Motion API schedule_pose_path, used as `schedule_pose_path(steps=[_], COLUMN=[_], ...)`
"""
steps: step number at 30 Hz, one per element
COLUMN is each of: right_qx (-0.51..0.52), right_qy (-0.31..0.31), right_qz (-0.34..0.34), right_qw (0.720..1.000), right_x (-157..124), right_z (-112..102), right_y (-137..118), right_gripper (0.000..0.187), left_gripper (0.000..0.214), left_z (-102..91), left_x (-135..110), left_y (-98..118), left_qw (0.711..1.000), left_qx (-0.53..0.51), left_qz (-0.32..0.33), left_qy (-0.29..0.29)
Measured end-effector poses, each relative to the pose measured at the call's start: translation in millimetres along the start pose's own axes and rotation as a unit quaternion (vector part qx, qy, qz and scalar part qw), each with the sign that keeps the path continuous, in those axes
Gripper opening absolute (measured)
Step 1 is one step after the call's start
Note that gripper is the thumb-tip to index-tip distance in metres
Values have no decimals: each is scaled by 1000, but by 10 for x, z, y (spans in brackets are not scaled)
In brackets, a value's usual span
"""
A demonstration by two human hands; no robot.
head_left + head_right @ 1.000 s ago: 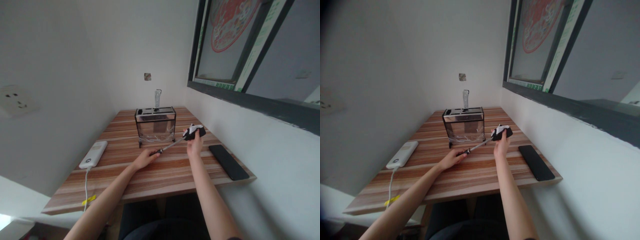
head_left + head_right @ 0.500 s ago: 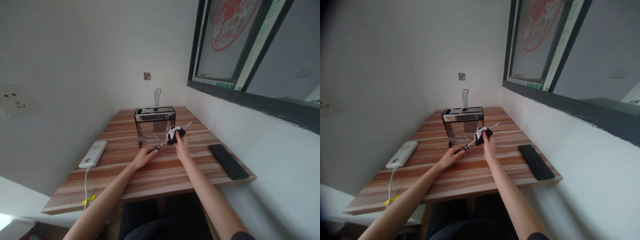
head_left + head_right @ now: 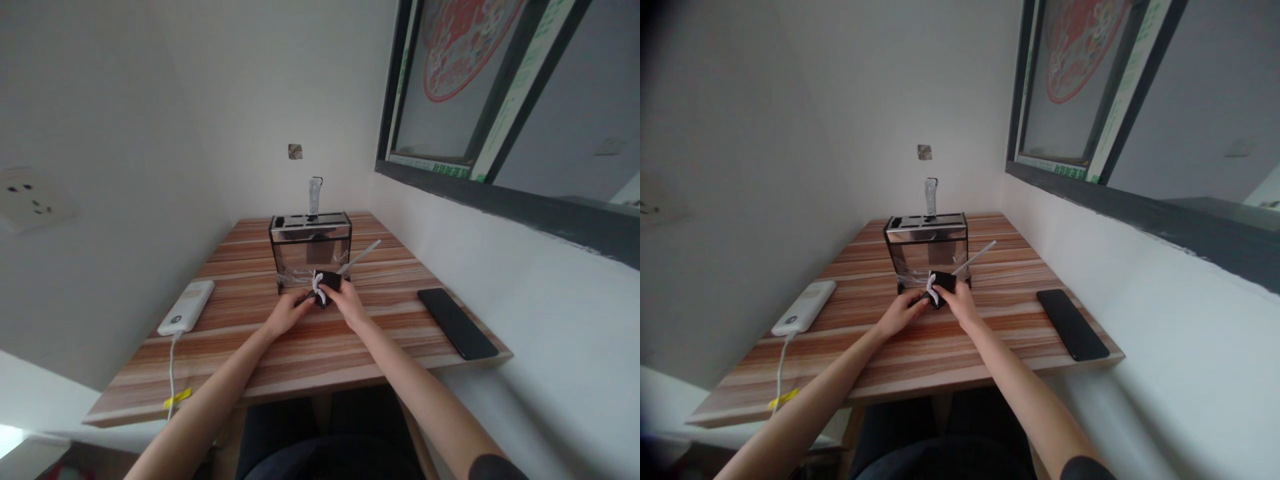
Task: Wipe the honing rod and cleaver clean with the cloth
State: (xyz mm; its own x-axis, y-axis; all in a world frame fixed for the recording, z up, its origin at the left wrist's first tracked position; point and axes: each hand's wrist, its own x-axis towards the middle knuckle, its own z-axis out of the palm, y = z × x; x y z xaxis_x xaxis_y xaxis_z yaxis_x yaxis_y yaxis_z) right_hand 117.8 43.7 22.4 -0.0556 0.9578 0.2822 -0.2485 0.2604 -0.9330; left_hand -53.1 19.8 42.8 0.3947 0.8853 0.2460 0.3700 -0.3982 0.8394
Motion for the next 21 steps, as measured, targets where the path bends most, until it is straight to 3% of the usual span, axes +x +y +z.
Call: schedule_pose_path(steps=[11, 21], right_qx=[109, 235], right_qy=[103, 205], right_qz=[-31, -75], right_qw=[988, 947], right_x=[100, 191], right_z=[-97, -326], right_y=[-128, -352], right_gripper=[35, 34], left_gripper=[36, 35], left_z=[3, -17], left_x=[23, 30], left_y=[2, -78], left_qw=[999, 998], left_qx=[42, 57], left_qz=[12, 12], left_qy=[7, -28])
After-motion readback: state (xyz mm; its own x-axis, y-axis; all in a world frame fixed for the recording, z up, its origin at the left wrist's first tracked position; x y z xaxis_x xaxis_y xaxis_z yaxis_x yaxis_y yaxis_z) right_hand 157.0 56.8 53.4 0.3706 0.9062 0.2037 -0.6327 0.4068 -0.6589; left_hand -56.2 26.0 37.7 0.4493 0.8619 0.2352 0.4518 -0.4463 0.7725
